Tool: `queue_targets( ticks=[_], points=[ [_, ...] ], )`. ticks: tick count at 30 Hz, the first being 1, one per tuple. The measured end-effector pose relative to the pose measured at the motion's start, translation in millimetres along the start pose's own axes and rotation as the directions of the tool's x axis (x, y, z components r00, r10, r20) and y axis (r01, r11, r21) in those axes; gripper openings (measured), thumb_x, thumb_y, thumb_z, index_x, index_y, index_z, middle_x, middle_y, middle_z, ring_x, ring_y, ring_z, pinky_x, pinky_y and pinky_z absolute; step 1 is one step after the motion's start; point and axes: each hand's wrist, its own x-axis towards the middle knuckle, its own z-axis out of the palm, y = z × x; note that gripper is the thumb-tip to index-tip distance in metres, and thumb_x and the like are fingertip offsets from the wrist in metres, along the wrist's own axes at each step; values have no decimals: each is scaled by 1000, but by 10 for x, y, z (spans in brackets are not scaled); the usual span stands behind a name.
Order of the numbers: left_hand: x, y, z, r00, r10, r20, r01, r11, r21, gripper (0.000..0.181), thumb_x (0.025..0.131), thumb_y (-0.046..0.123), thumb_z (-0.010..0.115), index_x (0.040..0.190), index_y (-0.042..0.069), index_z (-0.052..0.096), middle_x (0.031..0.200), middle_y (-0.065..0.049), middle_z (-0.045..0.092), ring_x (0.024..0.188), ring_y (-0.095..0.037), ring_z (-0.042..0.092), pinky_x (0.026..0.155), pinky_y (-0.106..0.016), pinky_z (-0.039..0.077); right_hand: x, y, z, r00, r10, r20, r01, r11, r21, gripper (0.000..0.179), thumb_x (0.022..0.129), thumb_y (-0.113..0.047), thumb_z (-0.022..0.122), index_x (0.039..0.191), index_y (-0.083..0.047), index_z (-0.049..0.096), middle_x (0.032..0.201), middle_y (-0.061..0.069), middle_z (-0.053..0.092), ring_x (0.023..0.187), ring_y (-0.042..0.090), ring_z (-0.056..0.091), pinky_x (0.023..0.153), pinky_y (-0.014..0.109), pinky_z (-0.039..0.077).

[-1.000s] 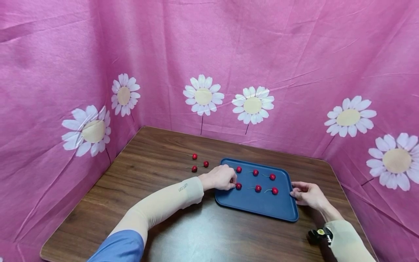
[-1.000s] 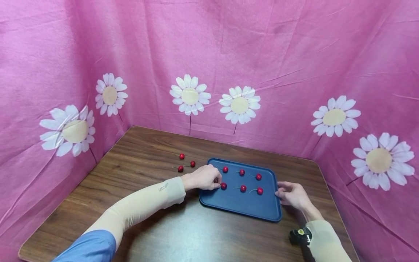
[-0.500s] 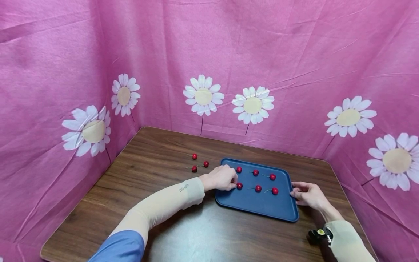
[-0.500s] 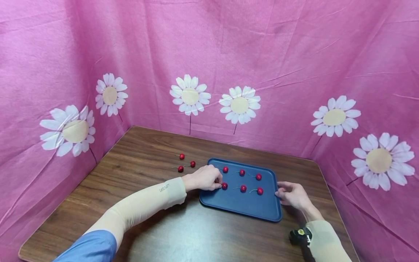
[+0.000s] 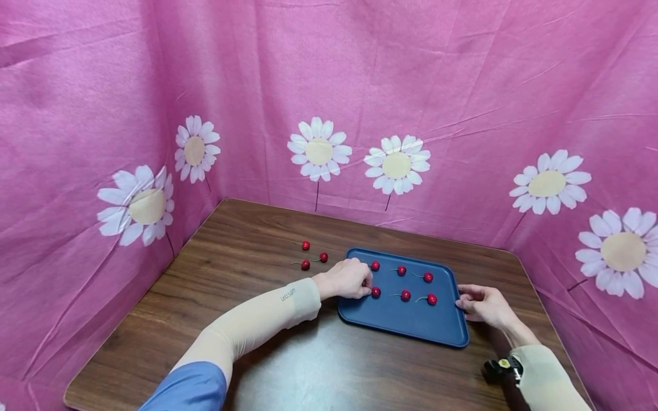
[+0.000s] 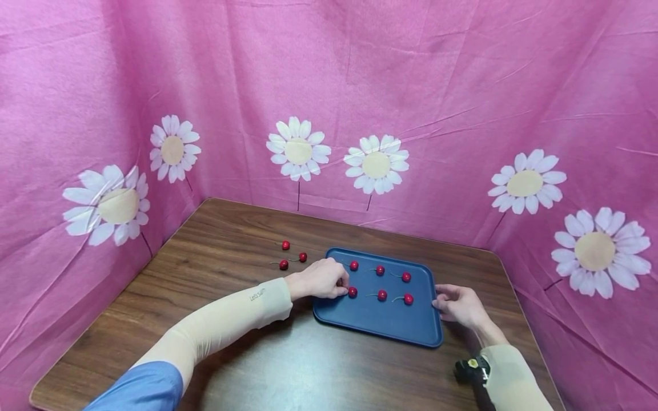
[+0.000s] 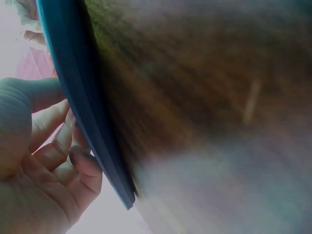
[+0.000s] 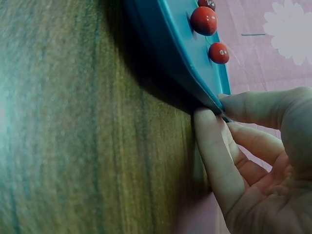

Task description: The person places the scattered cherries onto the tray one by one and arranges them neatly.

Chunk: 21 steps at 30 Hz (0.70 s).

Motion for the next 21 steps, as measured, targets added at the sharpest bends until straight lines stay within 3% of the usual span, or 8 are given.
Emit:
queue_targets(
  ticks=[7, 12, 17, 21],
  points=[
    [-28, -15, -39, 1000, -6, 0, 6, 1000, -19, 12, 105, 32, 79, 98, 25, 86, 85, 12, 77, 79, -3, 63, 70, -19, 51, 9, 1, -9, 1000, -9, 7, 9, 1000, 4, 64, 106, 2, 69, 157, 25, 37, 98, -9, 74, 87, -3, 73, 78, 30, 69],
    [-80, -52, -107, 1000, -1, -10, 1, 998, -58, 13, 106, 30, 77, 113, 22, 86, 99, 9, 84, 85, -2, 69, 78, -21, 58, -3, -4, -6, 1000, 1, 5, -1, 1000, -3, 64, 106, 2, 70, 157, 24, 38, 97, -9, 74, 87, -3, 73, 78, 31, 70],
    [-163, -159, -188, 999, 19, -44, -23, 996, -86, 21, 107, 30, 76, 123, 18, 84, 108, 6, 86, 92, -3, 73, 84, -24, 62, -18, -28, -7, 1000, -1, 6, 1, 1000, -5, 64, 106, 2, 70, 157, 24, 39, 97, -9, 74, 87, -3, 73, 79, 32, 70],
    [-265, -301, -241, 997, -2, -72, -7, 993, -118, 21, 108, 29, 76, 123, 16, 84, 108, 4, 86, 91, -6, 73, 88, -28, 63, -21, -37, -3, 1000, -3, 7, 3, 1000, 1, 64, 105, 2, 70, 157, 24, 39, 97, -9, 74, 88, -3, 73, 79, 32, 70]
  ],
)
